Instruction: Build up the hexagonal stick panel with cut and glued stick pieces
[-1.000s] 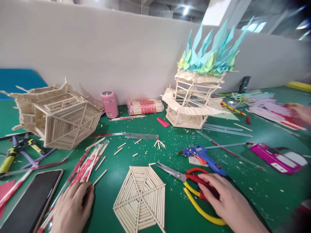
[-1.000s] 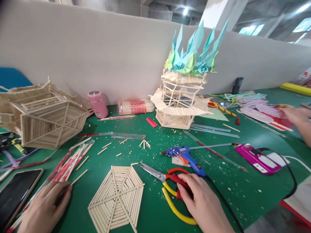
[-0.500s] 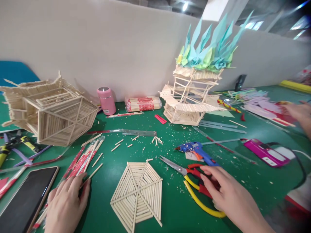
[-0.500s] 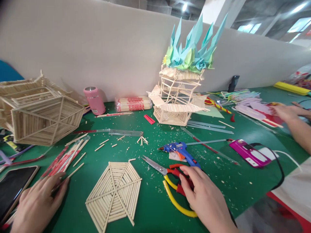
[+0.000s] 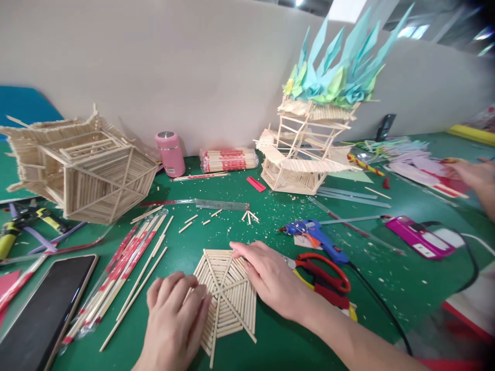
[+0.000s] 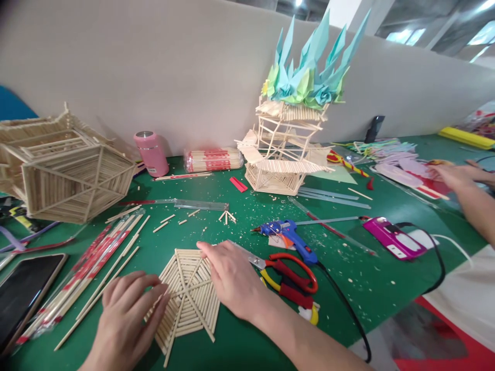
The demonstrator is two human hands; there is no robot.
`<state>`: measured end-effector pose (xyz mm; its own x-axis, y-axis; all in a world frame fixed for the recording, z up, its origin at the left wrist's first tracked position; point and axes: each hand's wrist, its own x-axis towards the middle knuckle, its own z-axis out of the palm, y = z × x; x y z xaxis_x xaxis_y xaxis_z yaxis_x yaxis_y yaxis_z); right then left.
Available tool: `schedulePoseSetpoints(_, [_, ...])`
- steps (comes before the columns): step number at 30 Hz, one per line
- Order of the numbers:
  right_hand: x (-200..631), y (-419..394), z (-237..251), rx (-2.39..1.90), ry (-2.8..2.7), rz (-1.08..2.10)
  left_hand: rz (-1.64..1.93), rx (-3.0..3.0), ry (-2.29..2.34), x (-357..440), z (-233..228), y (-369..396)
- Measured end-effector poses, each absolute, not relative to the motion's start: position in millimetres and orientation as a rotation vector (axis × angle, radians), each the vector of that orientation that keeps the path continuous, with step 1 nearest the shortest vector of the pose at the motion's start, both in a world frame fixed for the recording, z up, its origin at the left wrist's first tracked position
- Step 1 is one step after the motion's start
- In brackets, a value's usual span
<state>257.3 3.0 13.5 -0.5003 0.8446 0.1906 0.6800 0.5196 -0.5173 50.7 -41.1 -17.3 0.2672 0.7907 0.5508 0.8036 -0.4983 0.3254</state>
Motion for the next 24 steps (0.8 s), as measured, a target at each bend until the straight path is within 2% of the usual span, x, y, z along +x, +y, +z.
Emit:
schedulePoseSetpoints(5, [250,19,11,-1.277,-2.361,0.504,-1.013,-2.62,-1.673,56,-31,-45])
schedulePoseSetpoints(17, [257,30,17,-1.398,-2.203,0.387,-1.054,-2.636,-1.651,53,-30,-43])
schedulePoseSetpoints(24, [321,39,31,-1.756,-1.895,0.184,-1.053,-2.581,-1.544,46,-33,-41])
